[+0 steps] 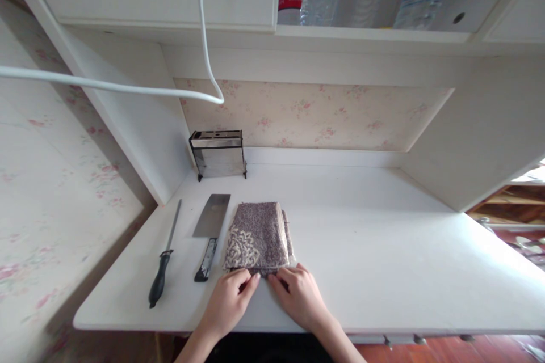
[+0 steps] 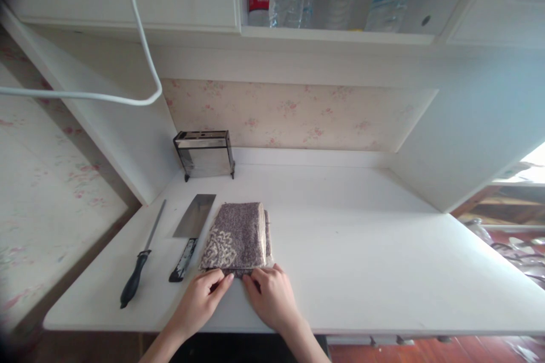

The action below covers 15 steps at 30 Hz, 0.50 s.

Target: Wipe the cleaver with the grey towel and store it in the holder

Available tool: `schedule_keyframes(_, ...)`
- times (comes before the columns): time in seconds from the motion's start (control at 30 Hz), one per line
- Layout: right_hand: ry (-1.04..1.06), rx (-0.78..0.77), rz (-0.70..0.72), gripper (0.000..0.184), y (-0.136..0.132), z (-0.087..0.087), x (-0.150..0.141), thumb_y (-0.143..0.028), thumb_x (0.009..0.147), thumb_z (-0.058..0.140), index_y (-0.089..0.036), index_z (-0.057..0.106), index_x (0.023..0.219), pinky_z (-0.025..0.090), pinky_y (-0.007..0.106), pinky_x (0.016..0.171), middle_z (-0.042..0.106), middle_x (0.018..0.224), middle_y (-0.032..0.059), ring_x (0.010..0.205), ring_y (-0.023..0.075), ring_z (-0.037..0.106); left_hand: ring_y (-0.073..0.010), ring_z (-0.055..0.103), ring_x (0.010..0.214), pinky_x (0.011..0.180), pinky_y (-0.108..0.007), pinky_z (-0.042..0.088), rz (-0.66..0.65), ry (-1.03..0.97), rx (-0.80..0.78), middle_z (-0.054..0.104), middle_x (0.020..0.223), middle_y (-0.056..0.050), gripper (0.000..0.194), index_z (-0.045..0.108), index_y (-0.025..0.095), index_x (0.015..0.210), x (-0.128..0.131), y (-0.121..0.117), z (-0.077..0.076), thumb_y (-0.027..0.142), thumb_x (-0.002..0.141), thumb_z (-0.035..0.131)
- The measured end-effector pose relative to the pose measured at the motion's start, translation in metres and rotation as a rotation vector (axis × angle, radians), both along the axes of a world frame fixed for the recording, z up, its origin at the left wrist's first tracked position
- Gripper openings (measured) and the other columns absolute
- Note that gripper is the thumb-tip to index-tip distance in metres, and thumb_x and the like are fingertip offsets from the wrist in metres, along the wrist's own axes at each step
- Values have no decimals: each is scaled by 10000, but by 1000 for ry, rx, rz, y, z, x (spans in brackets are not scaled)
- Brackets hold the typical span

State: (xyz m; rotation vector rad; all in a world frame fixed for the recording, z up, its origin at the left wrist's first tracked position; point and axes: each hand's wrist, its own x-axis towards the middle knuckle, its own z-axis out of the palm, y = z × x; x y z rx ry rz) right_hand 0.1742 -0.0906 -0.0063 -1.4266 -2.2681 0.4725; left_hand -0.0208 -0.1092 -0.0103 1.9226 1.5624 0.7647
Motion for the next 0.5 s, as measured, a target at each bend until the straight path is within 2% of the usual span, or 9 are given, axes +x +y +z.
schedule_keyframes(0.27,33,-11,-5,365,0,0,0,-325,963,425,-197,510,631,333,270,694,618,631,-18,598,124,563,-108,440,583,577,-240,298,9,-58,-53,436,584,29,433,356,186,605,1,0,-1,465,931,416)
schedule_keyframes(0.4,135,-79,-13,375,-1,0,1,-348,949,435,-189,486,613,332,269,707,568,604,-30,578,111,506,-110,409,565,545,-235,311,70,-311,-214,390,580,38,434,371,195,633,-7,4,3,517,921,409)
schedule_keyframes(0.5,335,-272,-76,437,3,-1,6,-449,930,442,-186,444,581,323,243,622,445,537,-45,547,105,422,-107,425,573,554,-230,356,130,-530,-238,435,626,33,401,440,191,695,-25,18,23,517,924,406)
